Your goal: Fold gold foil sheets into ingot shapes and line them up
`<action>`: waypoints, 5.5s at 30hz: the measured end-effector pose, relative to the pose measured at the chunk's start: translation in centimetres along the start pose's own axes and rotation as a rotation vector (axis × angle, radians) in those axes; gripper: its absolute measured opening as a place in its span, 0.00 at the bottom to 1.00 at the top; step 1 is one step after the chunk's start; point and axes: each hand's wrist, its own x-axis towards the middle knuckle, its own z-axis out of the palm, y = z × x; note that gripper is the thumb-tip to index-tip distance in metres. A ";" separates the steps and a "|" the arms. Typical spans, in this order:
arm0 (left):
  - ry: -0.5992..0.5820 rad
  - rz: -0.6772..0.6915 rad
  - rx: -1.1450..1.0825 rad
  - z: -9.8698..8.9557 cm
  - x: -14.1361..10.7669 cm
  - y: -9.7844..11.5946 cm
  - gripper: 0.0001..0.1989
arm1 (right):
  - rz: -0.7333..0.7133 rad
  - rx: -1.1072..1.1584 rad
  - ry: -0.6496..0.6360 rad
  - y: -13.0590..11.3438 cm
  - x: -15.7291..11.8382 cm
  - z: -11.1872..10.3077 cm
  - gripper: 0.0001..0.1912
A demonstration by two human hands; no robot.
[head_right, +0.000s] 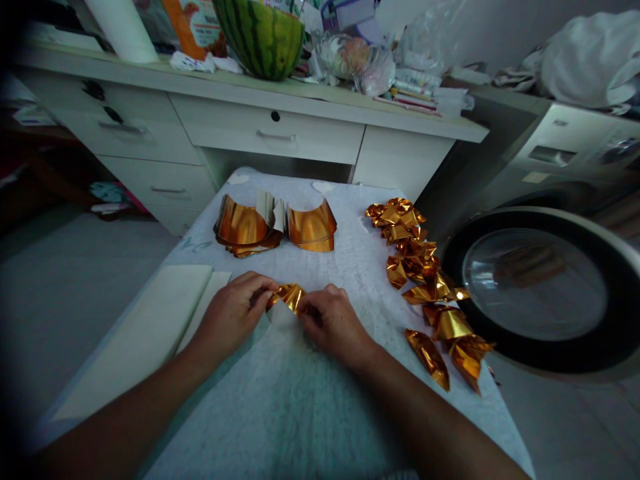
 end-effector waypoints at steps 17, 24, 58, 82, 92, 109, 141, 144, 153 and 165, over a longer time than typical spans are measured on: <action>-0.169 0.211 0.107 0.8 -0.1 -0.5 0.16 | -0.196 -0.168 -0.174 -0.6 -0.3 -0.7 0.14; -0.215 0.236 0.054 0.7 -0.2 -0.4 0.14 | -0.260 -0.225 -0.222 -0.4 -0.6 -1.0 0.15; -0.177 0.080 -0.035 1.0 -1.1 1.4 0.07 | -0.138 0.070 -0.026 0.6 -0.3 -0.1 0.13; -0.174 0.087 -0.014 1.1 -1.4 1.3 0.07 | -0.066 -0.030 -0.059 -0.1 -0.2 0.2 0.10; -0.161 0.066 0.003 1.4 -1.1 1.4 0.07 | -0.032 0.050 -0.046 0.0 0.0 0.1 0.10; -0.162 0.071 -0.009 1.3 -1.1 1.4 0.07 | -0.046 -0.051 -0.058 -0.2 0.0 0.3 0.09; -0.149 0.088 0.031 1.4 -1.2 1.5 0.07 | -0.054 -0.137 -0.065 -0.4 0.0 0.8 0.06; -0.137 0.077 0.024 1.4 -1.2 1.4 0.06 | -0.048 -0.136 -0.064 -0.3 0.0 0.9 0.07; -0.237 0.065 -0.071 0.5 -1.2 1.3 0.08 | -0.033 -0.132 -0.076 -0.6 -0.1 0.7 0.09; -0.271 0.084 -0.052 0.6 -1.3 0.9 0.09 | 0.016 -0.176 -0.026 -1.1 0.2 1.7 0.09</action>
